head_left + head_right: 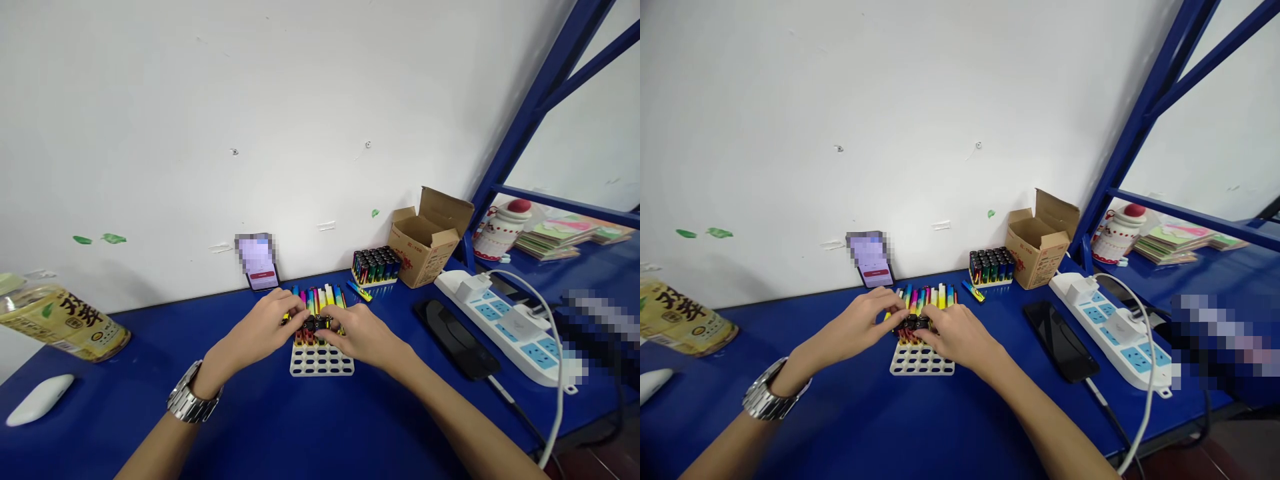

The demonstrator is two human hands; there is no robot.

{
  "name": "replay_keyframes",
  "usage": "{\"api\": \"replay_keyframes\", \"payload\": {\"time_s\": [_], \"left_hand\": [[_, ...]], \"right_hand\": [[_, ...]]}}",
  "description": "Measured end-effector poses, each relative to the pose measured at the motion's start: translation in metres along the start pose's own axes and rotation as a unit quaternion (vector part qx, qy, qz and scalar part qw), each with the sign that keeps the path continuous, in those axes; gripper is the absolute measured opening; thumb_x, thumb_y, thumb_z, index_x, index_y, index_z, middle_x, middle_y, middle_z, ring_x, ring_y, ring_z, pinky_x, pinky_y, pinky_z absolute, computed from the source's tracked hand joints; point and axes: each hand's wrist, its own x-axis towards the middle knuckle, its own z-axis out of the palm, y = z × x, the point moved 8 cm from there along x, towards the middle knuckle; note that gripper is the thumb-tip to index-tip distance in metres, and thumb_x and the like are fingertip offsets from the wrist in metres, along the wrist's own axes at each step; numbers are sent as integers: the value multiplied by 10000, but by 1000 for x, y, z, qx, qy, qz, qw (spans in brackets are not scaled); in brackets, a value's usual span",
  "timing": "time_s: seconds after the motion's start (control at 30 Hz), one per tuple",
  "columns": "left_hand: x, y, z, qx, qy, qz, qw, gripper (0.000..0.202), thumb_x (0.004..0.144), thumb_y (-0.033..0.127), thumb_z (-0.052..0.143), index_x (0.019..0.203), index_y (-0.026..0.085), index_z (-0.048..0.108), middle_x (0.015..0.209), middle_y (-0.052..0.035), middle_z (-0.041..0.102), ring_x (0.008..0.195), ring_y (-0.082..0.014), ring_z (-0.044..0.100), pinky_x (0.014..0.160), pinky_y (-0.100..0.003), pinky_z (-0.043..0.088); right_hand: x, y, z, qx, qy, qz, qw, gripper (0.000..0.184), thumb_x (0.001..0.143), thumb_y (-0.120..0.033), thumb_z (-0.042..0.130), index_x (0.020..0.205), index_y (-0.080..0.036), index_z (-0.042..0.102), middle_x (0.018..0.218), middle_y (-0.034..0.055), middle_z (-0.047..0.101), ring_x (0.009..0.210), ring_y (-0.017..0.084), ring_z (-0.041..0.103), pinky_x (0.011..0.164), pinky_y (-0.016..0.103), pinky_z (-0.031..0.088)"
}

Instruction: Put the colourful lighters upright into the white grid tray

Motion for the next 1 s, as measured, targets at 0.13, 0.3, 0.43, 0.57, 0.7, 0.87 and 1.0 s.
{"api": "replay_keyframes", "payload": {"time_s": [0.13, 0.3, 0.43, 0.57, 0.7, 0.87, 1.0], "left_hand": [[2, -27, -11, 40, 46, -113, 992, 394, 921, 451, 324, 761, 201, 581, 568, 4, 555, 550, -161, 520, 543, -264, 309], [1, -70, -9, 158, 79, -241, 954, 427, 887, 513, 321, 685, 210, 542, 585, -37, 586, 587, -214, 568, 521, -269, 257], [6, -100, 24, 158, 22, -242, 957, 334, 880, 450, 346, 803, 207, 561, 777, -74, 668, 715, -247, 619, 555, -280, 307], [9, -118, 42, 88, 27, -226, 970, 338, 872, 448, 359, 873, 183, 568, 850, -102, 676, 812, -248, 627, 640, -300, 383], [10, -119, 44, 37, 22, -228, 973, 280, 814, 438, 453, 888, 192, 562, 824, -60, 668, 779, -214, 621, 638, -276, 391], [8, -112, 44, 75, -17, -249, 965, 97, 755, 292, 499, 798, 205, 502, 732, -34, 644, 703, -203, 602, 558, -264, 321], [7, -107, 39, 84, -11, -252, 964, 135, 769, 305, 471, 678, 216, 426, 677, -41, 614, 679, -210, 589, 548, -275, 297]], "right_hand": [[1, 16, -20, 12, 84, 24, 996, 286, 926, -350, 468, 783, -155, 621, 526, -3, 591, 467, 110, 515, 505, 220, 275], [-5, 78, -29, -137, 98, 228, 959, 320, 930, -297, 402, 751, -163, 631, 657, 59, 636, 583, 155, 592, 526, 235, 293], [-9, 102, -3, -212, -42, 299, 930, 279, 908, -264, 444, 1123, -180, 602, 1012, 134, 652, 793, 238, 667, 604, 260, 404], [-9, 101, 11, -239, -99, 314, 914, 384, 900, -199, 429, 1269, -119, 500, 1137, 206, 599, 885, 282, 669, 674, 314, 469], [-10, 101, 13, -216, -112, 338, 909, 394, 819, -161, 494, 1203, -86, 531, 1076, 211, 624, 931, 304, 654, 719, 341, 474], [-13, 104, 14, -163, -111, 351, 915, 428, 798, -235, 509, 1212, -130, 516, 1046, 184, 646, 960, 301, 635, 760, 350, 448], [-12, 108, 8, -94, -43, 344, 933, 337, 850, -261, 396, 1133, -151, 544, 964, 146, 672, 872, 267, 641, 733, 330, 434]]}}
